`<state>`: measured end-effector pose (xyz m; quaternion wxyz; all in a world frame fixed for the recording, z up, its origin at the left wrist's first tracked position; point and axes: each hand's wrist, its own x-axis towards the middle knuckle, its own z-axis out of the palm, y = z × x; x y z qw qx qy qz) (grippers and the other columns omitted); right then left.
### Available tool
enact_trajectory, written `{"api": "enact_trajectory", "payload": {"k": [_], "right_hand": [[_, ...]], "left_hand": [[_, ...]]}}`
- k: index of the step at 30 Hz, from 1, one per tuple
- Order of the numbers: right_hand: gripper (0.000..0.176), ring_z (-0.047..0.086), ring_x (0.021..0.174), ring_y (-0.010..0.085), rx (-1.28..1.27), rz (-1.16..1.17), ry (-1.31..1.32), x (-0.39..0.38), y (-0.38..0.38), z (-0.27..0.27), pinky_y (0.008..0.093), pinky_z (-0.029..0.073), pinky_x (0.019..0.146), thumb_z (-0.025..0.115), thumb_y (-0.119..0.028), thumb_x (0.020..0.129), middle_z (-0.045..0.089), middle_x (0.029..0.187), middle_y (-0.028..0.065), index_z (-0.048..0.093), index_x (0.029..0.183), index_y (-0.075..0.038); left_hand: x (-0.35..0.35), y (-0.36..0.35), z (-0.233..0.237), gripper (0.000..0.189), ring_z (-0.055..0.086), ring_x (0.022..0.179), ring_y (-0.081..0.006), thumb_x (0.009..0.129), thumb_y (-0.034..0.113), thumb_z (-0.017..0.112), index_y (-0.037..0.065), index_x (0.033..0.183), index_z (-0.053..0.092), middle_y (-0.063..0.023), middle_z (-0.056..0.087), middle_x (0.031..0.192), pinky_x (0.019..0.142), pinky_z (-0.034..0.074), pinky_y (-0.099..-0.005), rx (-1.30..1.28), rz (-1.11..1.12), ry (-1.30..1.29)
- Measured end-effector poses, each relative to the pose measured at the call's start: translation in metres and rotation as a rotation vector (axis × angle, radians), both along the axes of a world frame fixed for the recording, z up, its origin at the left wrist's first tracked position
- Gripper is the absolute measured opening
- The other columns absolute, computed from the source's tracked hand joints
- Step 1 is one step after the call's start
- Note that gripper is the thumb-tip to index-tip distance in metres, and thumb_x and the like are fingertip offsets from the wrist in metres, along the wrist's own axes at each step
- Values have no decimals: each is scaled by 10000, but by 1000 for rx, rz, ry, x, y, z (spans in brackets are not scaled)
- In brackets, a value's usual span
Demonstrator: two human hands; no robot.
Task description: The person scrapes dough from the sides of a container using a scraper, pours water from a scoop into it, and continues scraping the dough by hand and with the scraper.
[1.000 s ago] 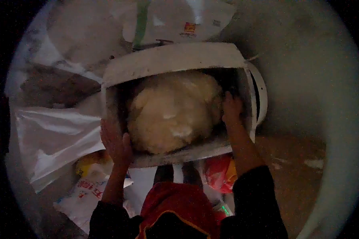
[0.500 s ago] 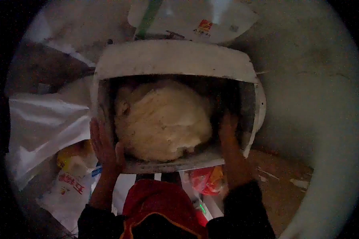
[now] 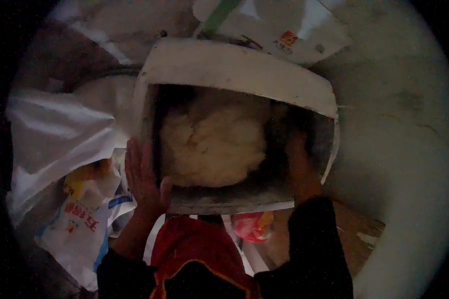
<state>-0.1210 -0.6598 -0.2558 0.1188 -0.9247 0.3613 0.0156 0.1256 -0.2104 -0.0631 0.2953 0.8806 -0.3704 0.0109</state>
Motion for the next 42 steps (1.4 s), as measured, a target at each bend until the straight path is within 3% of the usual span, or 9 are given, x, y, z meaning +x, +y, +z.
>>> {"api": "enact_trajectory", "payload": {"k": [5, 8, 13, 18, 20, 25, 29, 37, 42], "right_hand": [[160, 462, 577, 137, 662, -851, -290, 74, 56, 99, 284, 391, 516, 490, -227, 849, 490, 690, 33, 553, 892, -86], [188, 372, 425, 119, 819, -1018, -441, 39, 106, 165, 261, 304, 383, 518, -261, 833, 395, 531, -7, 539, 753, -93], [291, 497, 544, 149, 784, -764, -325, -45, 99, 190, 288, 401, 458, 534, -367, 825, 509, 668, 44, 521, 823, -77], [266, 463, 461, 119, 897, -895, -590, -21, 141, 235, 257, 378, 400, 530, -310, 847, 525, 657, 30, 547, 872, -46], [263, 467, 466, 117, 871, -882, -588, -25, 143, 237, 258, 381, 406, 521, -304, 857, 534, 661, 34, 543, 880, -43], [233, 468, 464, 121, 865, -723, -478, -25, 157, 251, 261, 384, 418, 508, -285, 868, 524, 643, 36, 529, 842, -54], [223, 473, 467, 121, 641, -793, -310, -24, 157, 244, 265, 382, 420, 500, -282, 870, 519, 631, 26, 513, 796, -72], [174, 491, 493, 128, 792, -755, -333, 3, 132, 223, 271, 408, 430, 492, -238, 852, 530, 653, 41, 510, 816, -68], [165, 492, 496, 133, 814, -834, -449, 4, 130, 209, 277, 410, 427, 457, -204, 837, 528, 646, 54, 506, 795, -52]], "left_hand": [[-1, 3, -4, 660, 243, 1256, -395, 830, 455, 426, 15, 1308, 313, -246, 253, 1354, 998, 201, -493, -37, 17, 12], [0, -1, -4, 630, 250, 1250, -399, 845, 427, 409, 5, 1304, 317, -247, 266, 1346, 1004, 194, -482, -99, -1, 28], [3, 23, -21, 565, 295, 1222, -387, 879, 360, 383, -26, 1287, 322, -250, 315, 1312, 1006, 224, -424, -428, 69, 272], [15, 106, -123, 541, 379, 1164, -368, 866, 318, 461, -60, 1238, 358, -256, 402, 1239, 977, 297, -393, -139, 576, 375], [5, 135, -170, 562, 429, 1108, -379, 805, 321, 565, -73, 1174, 411, -269, 448, 1177, 930, 346, -418, 319, 467, 470], [-16, 132, -249, 533, 489, 1011, -396, 721, 332, 645, -23, 1084, 479, -223, 525, 1073, 865, 392, -444, 263, 155, 650], [-15, 114, -288, 422, 542, 947, -357, 724, 309, 633, 16, 1006, 521, -181, 565, 997, 798, 443, -435, 255, 306, 823], [-16, 86, -213, 307, 601, 806, -305, 734, 302, 584, 76, 941, 564, -143, 593, 889, 646, 486, -418, 600, 385, 617], [-10, 112, -240, 299, 602, 784, -313, 741, 310, 571, 69, 918, 588, -162, 593, 868, 643, 485, -415, 535, 79, 375]]}}
